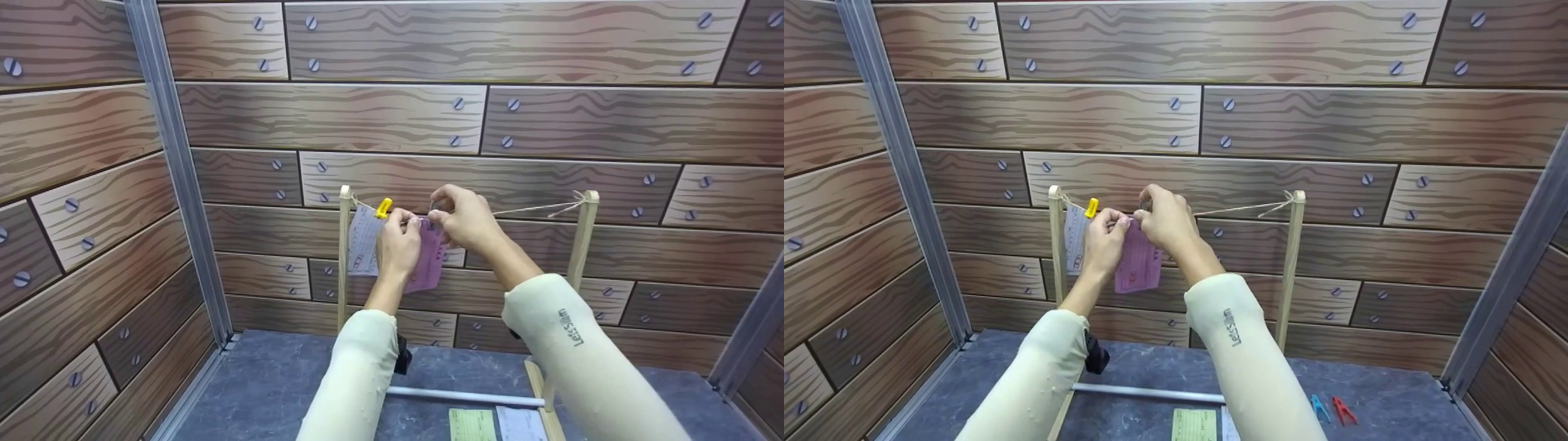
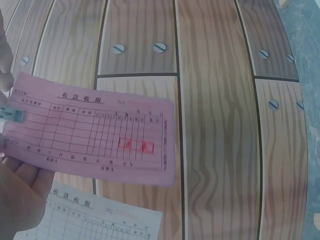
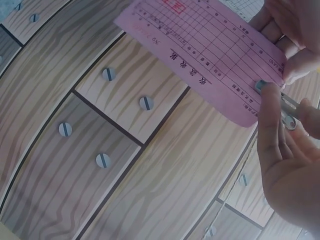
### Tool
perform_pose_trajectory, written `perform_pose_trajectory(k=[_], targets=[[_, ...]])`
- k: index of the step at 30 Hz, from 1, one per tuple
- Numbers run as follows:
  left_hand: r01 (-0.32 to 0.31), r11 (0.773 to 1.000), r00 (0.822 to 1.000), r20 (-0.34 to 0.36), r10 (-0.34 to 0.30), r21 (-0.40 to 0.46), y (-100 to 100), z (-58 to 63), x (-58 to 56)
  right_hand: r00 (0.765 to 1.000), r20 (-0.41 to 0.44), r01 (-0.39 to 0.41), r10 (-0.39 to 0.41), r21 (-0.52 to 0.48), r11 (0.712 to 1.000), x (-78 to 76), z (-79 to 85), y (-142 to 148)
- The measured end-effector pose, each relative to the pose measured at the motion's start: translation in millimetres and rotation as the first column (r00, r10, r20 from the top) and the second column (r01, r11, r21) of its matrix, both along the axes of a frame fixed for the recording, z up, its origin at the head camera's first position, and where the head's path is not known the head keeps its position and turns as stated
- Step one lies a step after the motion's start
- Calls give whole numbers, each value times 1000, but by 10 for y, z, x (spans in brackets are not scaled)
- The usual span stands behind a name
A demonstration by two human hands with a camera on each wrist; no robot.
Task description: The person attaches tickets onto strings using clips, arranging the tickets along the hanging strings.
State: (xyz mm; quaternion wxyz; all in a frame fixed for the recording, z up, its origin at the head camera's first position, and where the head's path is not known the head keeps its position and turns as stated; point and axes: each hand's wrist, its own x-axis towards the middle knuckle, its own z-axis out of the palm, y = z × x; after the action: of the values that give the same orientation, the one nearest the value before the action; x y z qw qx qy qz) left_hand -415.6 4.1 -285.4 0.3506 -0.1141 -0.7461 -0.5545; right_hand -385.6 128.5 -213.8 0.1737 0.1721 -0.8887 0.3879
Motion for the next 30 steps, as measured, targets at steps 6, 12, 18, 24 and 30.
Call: perform_pose_trajectory(k=[6,12,18,24,30], targets=[[-18,1000,1000,19,18,-7,-1,-55,1,995,-89,34,-34,2,999,9,-83,120],[40,999,999,-26,-40,21,2,-112,9,917,-389,25,-89,-167,986,29,-208,399],[129,992,990,-55,-129,-2,-57,-252,86,858,-487,16,-163,-293,956,236,-369,809],[110,990,980,-157,-123,-93,-99,-447,143,866,-418,78,-275,-431,899,368,-680,1404],[161,980,949,-253,-186,-116,-69,-715,130,893,-251,193,-373,-536,822,445,-1125,1963]])
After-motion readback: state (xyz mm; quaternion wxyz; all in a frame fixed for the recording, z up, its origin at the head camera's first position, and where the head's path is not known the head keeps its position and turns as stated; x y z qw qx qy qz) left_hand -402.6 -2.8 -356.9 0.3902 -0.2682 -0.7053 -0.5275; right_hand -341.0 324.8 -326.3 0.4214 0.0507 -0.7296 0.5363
